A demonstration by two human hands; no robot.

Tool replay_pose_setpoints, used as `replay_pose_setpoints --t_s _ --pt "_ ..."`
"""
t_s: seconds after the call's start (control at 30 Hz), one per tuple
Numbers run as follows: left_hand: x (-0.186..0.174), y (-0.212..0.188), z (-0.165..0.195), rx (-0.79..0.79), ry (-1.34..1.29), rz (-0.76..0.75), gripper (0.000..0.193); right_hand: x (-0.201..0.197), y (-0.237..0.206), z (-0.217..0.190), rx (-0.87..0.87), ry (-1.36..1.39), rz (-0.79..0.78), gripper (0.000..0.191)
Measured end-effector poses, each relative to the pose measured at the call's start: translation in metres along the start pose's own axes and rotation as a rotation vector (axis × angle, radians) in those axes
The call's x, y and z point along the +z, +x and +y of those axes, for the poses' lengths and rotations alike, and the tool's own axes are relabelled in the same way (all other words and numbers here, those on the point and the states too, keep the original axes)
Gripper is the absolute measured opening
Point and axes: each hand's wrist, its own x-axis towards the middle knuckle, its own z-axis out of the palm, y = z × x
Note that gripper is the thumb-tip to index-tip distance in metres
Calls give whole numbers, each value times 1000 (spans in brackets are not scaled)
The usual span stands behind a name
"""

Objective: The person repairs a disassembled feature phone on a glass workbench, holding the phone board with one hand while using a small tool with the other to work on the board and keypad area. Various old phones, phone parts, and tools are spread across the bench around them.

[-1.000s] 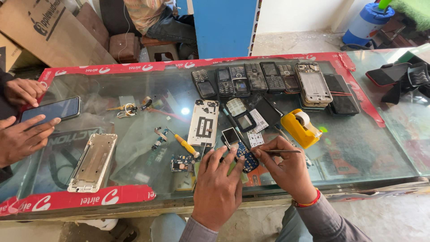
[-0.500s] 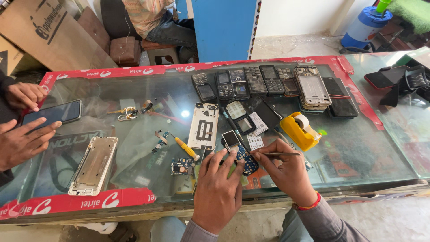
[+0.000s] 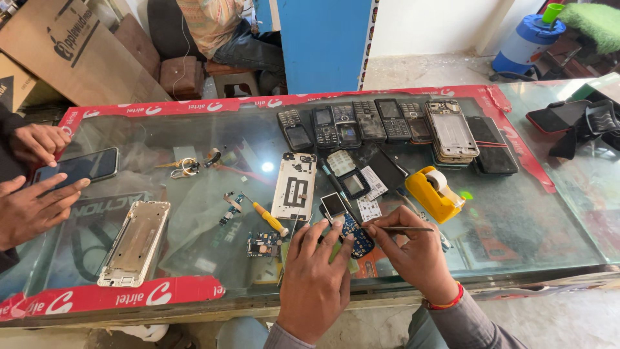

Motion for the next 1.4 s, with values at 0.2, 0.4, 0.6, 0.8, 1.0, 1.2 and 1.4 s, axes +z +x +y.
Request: replay_pose_setpoints --t_s 0.2,0.4,0.6,0.8,1.0,1.2,1.4 --pt "-2 2 0 7 -9 -20 42 1 2 2 -12 221 -74 7" --pt "-4 3 -2 24 -23 -31 43 1 3 0 -48 117 -70 6" --pt "-3 2 0 4 -23 -32 41 0 4 -2 -87 80 -69 8" --pt "-2 1 0 6 -13 -27 42 -1 4 -1 -98 82 -88 9" --pt "-1 2 0 7 -16 -24 43 -1 4 -1 -102 25 -72 9" --pt "-1 2 0 8 -13 -23 43 0 4 0 -101 33 -70 10" --pt "-3 2 0 12 -11 -12 42 -1 4 -1 -74 31 -76 9"
